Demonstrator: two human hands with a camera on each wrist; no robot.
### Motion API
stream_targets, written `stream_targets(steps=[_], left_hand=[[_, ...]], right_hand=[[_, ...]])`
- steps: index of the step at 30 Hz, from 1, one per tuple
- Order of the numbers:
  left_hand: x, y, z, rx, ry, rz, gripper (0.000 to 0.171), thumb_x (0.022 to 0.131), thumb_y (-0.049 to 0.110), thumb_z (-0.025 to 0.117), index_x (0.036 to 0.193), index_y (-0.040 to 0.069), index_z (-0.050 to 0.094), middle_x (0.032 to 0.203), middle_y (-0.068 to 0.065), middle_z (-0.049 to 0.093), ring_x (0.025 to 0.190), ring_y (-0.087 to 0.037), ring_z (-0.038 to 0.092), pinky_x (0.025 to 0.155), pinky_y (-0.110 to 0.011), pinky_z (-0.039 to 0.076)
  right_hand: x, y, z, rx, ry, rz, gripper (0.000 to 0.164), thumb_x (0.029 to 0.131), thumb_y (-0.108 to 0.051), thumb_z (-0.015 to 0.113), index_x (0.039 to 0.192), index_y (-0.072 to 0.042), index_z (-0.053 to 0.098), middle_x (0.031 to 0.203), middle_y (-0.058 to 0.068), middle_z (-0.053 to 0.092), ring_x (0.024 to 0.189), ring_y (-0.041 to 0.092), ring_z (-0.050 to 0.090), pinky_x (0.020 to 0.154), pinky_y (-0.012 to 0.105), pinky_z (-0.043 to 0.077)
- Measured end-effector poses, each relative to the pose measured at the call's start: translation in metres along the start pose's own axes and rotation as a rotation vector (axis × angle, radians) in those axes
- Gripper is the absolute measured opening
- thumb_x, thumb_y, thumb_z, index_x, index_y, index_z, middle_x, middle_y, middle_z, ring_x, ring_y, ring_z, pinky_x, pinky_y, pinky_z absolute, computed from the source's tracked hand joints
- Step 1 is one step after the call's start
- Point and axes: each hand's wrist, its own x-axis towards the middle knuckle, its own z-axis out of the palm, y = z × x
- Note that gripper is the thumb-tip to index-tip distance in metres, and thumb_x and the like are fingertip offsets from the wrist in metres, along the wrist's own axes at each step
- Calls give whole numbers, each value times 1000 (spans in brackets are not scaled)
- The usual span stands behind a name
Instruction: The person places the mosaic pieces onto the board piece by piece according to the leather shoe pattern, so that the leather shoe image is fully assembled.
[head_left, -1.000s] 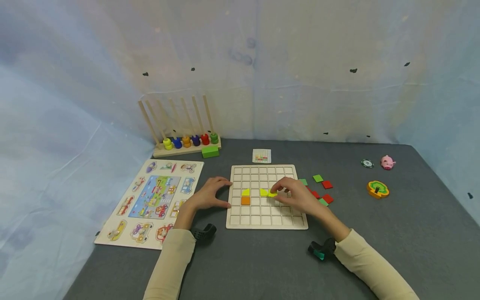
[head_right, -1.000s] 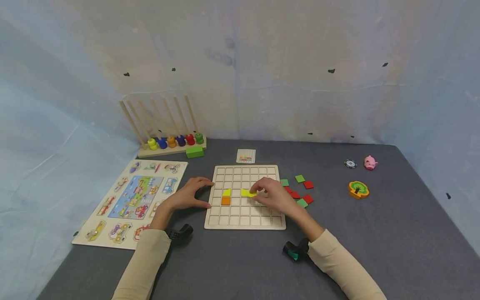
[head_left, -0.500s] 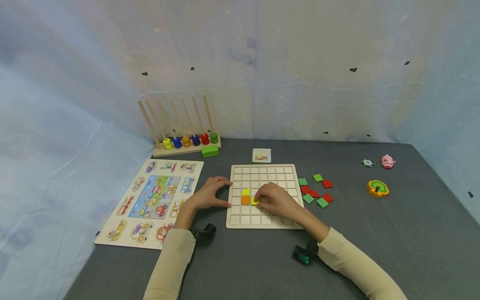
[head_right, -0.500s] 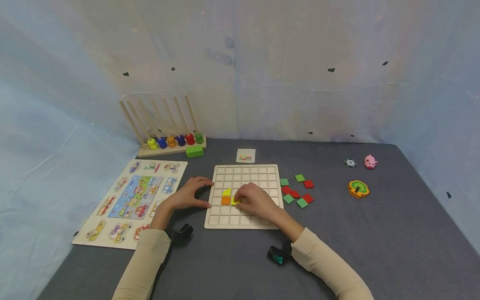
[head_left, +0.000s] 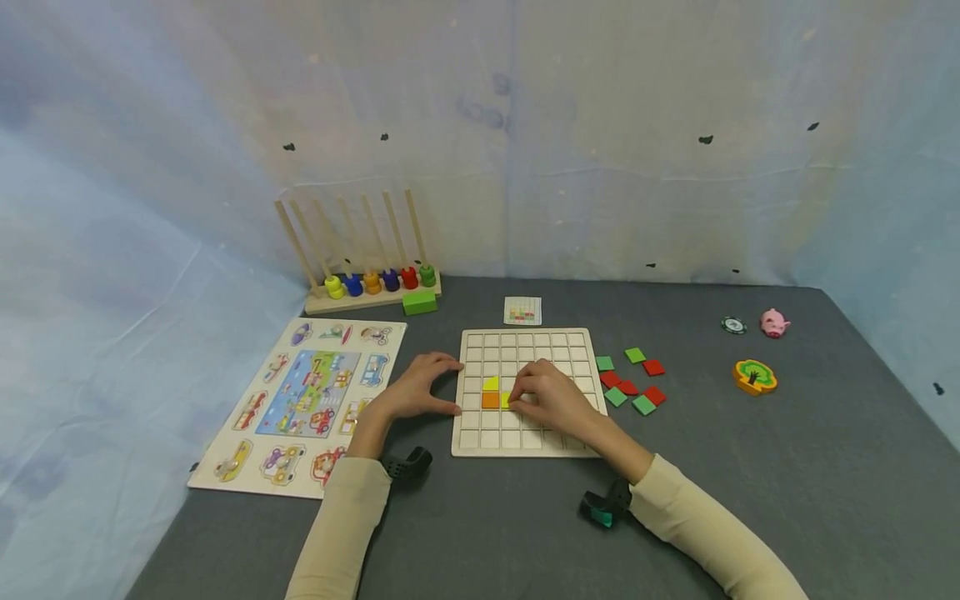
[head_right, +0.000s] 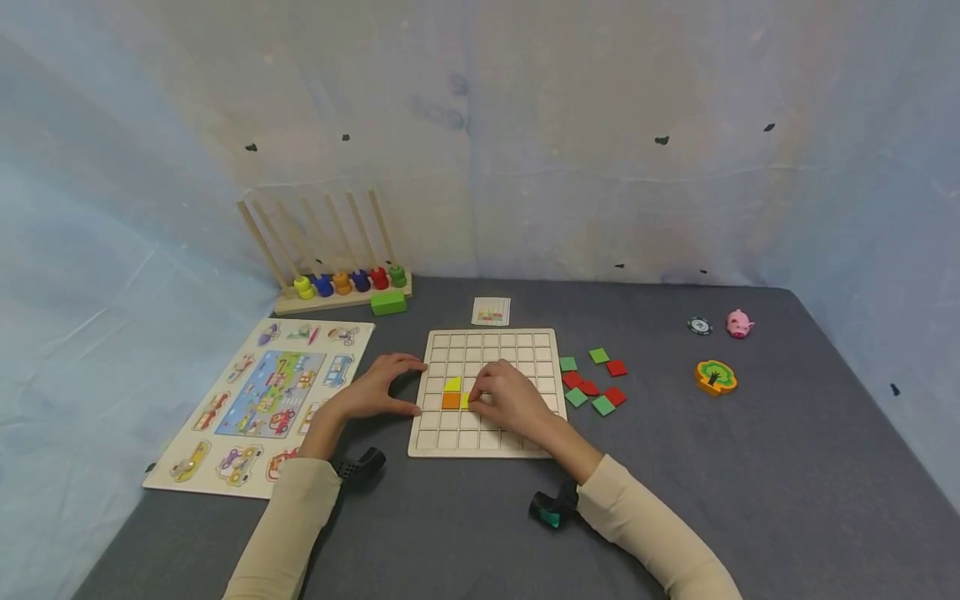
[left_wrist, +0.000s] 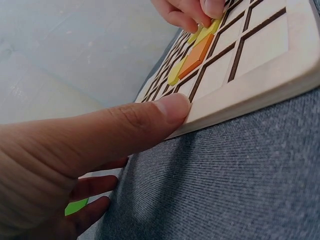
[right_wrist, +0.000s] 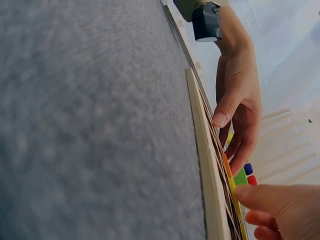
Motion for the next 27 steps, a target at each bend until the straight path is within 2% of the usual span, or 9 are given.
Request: stream_targets(steps=[3,7,10,16,22,27], left_hand=[[-1,0,1,1,-3,-6,70,76,37,77,135,13,49,140,-10,39,131,-30,27,107,-52,24],[-1,-1,1,1,-4,-8,70,76,37,76,135,13,48,141,-10,38,132,-30,27,107,-52,24],[-1,-1,2,0,-2,-5,70,76,36,77,135,13,49,141,-10,38,132,-30,27,107,-51,24],[0,0,1,4,2,-1,69,75,37,77,134,13,49,140,-10,39,131,-30,27,107,-51,24],[0,1,0,4,1,-3,70,75,37,77,134,13,49,140,-10,39,131,-30,27,107,-51,24],[0,0,0,2,-1,-11,70,75,37,77,134,13,49,140,-10,38,132,-30,27,107,-51,24]], right_hand=[[0,1,-3,13,-33,17,7,78,-17,76,84,-13,72,91,1,62,85,15,50,74,31,45],[-3,7,-11,79,-75,78,23,80,-21,74,99,-9,69,100,4,60,91,19,54,78,33,46],[-7,15,-21,126,-69,105,30,81,-21,73,106,-7,65,105,5,59,90,22,56,76,35,47],[-23,36,-47,143,-18,129,26,83,-15,71,106,-4,64,105,8,59,84,24,56,69,37,48],[-44,57,-70,83,38,166,22,82,-8,71,102,-3,66,99,11,60,79,23,56,62,34,48],[-58,72,-81,43,57,204,24,82,-5,70,105,-2,65,99,12,61,81,25,57,65,41,49]])
